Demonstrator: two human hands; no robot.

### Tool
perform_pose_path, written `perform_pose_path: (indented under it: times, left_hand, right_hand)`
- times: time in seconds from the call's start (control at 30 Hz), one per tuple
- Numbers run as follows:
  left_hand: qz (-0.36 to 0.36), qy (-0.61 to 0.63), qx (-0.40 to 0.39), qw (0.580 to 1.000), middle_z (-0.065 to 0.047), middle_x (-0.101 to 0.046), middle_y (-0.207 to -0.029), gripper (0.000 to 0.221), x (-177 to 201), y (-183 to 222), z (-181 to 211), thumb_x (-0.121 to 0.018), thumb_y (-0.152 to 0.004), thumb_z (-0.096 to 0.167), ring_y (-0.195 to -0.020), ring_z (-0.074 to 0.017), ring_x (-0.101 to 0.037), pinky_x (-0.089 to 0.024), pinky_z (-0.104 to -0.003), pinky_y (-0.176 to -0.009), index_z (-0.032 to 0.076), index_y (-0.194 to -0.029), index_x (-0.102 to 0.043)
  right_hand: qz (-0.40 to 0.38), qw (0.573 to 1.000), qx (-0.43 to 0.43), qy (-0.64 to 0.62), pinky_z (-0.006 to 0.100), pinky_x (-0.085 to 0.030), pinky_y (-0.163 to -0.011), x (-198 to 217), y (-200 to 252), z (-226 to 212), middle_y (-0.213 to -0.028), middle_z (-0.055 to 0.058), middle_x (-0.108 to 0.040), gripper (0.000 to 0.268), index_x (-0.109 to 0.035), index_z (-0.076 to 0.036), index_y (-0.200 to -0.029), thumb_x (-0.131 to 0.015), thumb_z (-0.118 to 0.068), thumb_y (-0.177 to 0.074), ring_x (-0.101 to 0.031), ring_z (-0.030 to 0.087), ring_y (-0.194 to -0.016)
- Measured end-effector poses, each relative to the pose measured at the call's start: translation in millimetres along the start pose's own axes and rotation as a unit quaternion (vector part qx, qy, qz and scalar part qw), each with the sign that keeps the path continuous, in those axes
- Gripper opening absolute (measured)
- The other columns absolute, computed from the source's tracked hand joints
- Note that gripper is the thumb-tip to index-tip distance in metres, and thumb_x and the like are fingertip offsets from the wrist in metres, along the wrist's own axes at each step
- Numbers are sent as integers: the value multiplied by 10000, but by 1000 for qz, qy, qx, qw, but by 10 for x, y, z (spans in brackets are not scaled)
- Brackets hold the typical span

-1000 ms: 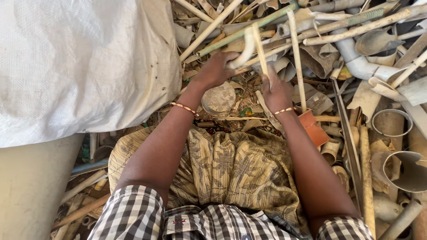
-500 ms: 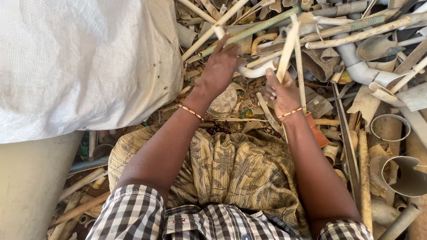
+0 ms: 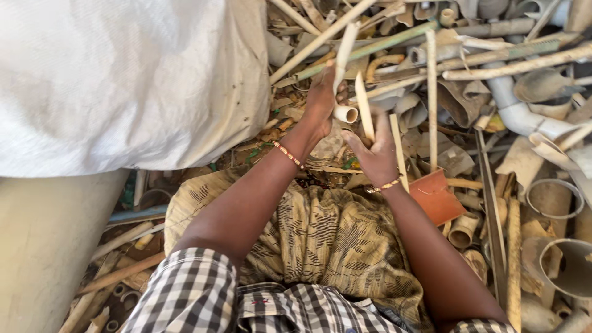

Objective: The person sorts through a pile of PVC pipe scraps by hand, picking up various lengths and fittings and placing them into a white sack.

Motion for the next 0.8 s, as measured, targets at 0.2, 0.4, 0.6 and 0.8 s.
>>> perform_pose_path:
  times: [0.2,0.4,0.6,0.8]
  left_hand:
    - [-50,0,21,999,58,-397,-625,554,8,-104,273,-526,-994,531,-464,-47,-362,-338,-225,-377,8,-1106,-672]
    - [-91,45,53,993,48,-429,-647,585,-79,-76,421,-661,-967,503,-460,-49,-372,-358,-222,-375,-40,-1184,-672]
    - [-64,-40,58,996,78,-378,-556,538,-93,-84,406,-641,-942,497,-366,-38,-314,-307,-219,-327,6,-1137,-745]
    - [1,-86,8,996,49,-466,-576,483,104,-272,325,-690,-916,478,-388,-56,-363,-301,-239,-348,0,-982,-718]
  right_hand:
    - [-65,996,-57,-16,179,-427,-452,482,-156,-76,-859,-8,-611,270,-432,-76,-1344,-465,-217,-1116,-562,59,-631]
    - [23,989,40,137,202,-473,-524,1071,56,-900,-955,83,-760,177,-731,-9,-1199,-672,-26,-1033,-641,77,-651]
    - [28,979,98,178,192,-534,-683,1014,224,-1385,-953,93,-758,109,-744,-5,-1150,-734,-16,-1042,-714,90,-790]
    - [3,947,194,254,266,-600,-769,770,315,-1532,-1058,129,-761,100,-732,-5,-1108,-740,-29,-1012,-745,168,-900]
Point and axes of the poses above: each hand's wrist, its own y-axis away from the middle knuckle, its own x-axis out of the back of the hand, z = x × y, the point moved 9 cm from there along -y, towards the middle knuckle
